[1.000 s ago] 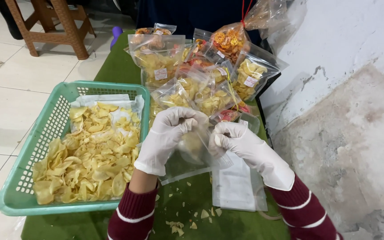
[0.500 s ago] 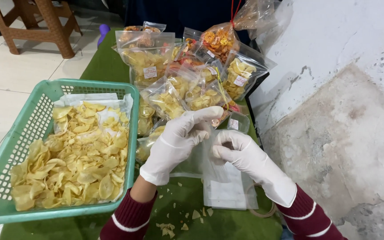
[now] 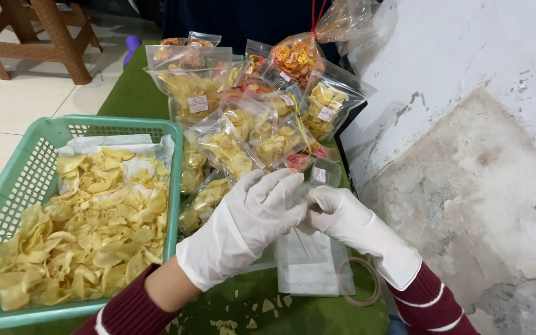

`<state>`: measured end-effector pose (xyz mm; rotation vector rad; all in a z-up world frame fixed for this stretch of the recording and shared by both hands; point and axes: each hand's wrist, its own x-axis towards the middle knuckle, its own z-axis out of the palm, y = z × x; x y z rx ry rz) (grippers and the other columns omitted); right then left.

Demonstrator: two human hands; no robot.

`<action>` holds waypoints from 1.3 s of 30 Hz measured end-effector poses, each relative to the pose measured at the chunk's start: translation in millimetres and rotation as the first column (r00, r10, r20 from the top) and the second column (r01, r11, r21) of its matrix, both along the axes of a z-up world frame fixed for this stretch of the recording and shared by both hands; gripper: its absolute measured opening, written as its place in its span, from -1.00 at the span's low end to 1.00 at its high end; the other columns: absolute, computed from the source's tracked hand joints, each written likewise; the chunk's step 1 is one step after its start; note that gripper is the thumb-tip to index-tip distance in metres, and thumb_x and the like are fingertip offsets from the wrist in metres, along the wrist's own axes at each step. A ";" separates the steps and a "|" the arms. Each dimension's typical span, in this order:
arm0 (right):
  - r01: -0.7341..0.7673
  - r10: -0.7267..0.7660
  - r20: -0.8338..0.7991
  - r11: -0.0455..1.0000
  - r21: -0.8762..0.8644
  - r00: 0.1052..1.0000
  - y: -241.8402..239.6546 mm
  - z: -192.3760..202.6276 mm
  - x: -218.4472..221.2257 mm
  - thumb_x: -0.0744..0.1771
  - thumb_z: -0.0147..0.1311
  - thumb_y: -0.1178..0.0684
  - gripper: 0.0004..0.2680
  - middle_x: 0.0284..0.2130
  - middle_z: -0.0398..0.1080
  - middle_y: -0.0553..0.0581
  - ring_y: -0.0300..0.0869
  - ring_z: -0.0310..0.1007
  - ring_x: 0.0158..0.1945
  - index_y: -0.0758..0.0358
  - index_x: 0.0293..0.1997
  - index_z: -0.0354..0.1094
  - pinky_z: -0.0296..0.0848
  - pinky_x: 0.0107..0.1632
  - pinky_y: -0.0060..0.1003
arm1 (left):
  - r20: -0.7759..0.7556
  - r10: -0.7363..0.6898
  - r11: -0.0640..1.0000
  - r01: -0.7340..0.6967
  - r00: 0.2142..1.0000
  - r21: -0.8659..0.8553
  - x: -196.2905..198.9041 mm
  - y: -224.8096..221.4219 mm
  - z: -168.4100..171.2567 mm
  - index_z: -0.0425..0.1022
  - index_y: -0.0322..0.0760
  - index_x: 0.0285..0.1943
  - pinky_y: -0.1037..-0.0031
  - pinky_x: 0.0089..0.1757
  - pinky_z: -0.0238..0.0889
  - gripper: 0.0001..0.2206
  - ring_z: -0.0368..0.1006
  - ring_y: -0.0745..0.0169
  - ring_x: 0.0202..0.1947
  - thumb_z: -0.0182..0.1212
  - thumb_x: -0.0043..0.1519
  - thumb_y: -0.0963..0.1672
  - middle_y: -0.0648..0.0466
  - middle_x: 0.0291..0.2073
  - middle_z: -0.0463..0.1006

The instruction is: The person scoops potato chips from a green basket and places them into clear plastic bags. The person seals each bag by hand and sets it aside on the table. The process is repeated continuously throughout the clip.

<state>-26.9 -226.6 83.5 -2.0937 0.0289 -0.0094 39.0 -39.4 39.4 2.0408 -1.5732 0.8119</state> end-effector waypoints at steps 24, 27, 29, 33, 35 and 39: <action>-0.149 0.097 -0.281 0.974 -0.171 0.955 6.6 -29.1 19.0 0.17 0.17 0.17 -0.98 -0.62 0.37 0.07 -0.30 0.34 -0.47 0.25 -0.51 0.47 0.37 -0.35 -0.35 | 0.181 0.179 0.982 -0.185 0.967 0.019 0.9 -4.6 -65.9 0.41 -0.11 -0.26 0.09 -0.03 0.14 -0.93 0.24 0.07 -0.20 0.14 0.11 -0.13 0.05 -0.30 0.29; -0.183 0.141 -0.215 0.965 -0.189 0.966 -6.3 -58.8 22.1 0.14 0.07 0.23 -0.92 -0.63 0.36 0.01 -0.34 0.38 -0.44 0.18 -0.57 0.47 0.40 -0.29 -0.41 | 0.216 0.147 0.984 -0.165 0.965 0.069 -14.6 -4.4 -54.0 0.40 -0.16 -0.22 0.01 -0.03 0.08 -0.92 0.22 0.03 -0.23 0.09 0.15 -0.17 0.01 -0.30 0.29; -0.206 0.165 -0.169 0.941 -0.267 0.972 -26.7 -97.7 33.8 0.14 0.09 0.20 -0.92 -0.62 0.38 -0.02 -0.29 0.42 -0.43 0.10 -0.59 0.46 0.41 -0.28 -0.39 | 0.221 0.128 0.985 -0.151 0.967 0.088 -9.7 -7.4 -66.1 0.39 -0.18 -0.26 0.00 -0.03 0.07 -0.95 0.21 0.01 -0.26 0.09 0.13 -0.19 0.00 -0.35 0.29; -0.218 0.251 -0.028 0.772 -0.597 0.968 27.7 -40.7 18.3 0.19 0.10 0.04 -0.95 -0.51 0.44 -0.08 -0.13 0.49 -0.31 -0.05 -0.53 0.39 0.44 -0.23 -0.32 | 0.208 0.136 0.974 -0.169 0.969 0.149 -7.2 -4.8 -66.3 0.40 -0.21 -0.37 0.00 -0.06 0.09 -0.94 0.18 0.00 -0.33 0.08 0.12 -0.23 0.04 -0.45 0.26; -0.145 0.258 0.064 0.713 -0.686 0.964 15.6 -59.3 19.9 0.22 0.05 0.03 -0.96 -0.46 0.43 -0.08 -0.13 0.48 -0.26 -0.05 -0.47 0.35 0.44 -0.24 -0.29 | 0.171 0.140 0.976 -0.165 0.975 0.141 -5.1 -5.7 -74.0 0.39 -0.18 -0.35 0.01 -0.04 0.09 -0.94 0.20 0.03 -0.31 0.09 0.12 -0.23 0.06 -0.45 0.26; -0.085 0.196 0.076 0.702 -0.707 0.978 16.4 -51.3 20.0 0.27 0.04 -0.07 -0.87 -0.46 0.40 0.13 0.06 0.45 -0.26 0.09 -0.34 0.26 0.41 -0.26 -0.06 | 0.042 0.141 0.984 -0.145 0.989 0.108 0.5 -8.1 -87.6 0.36 -0.08 -0.28 0.08 0.03 0.07 -0.90 0.25 0.16 -0.24 0.13 0.11 -0.19 0.14 -0.44 0.26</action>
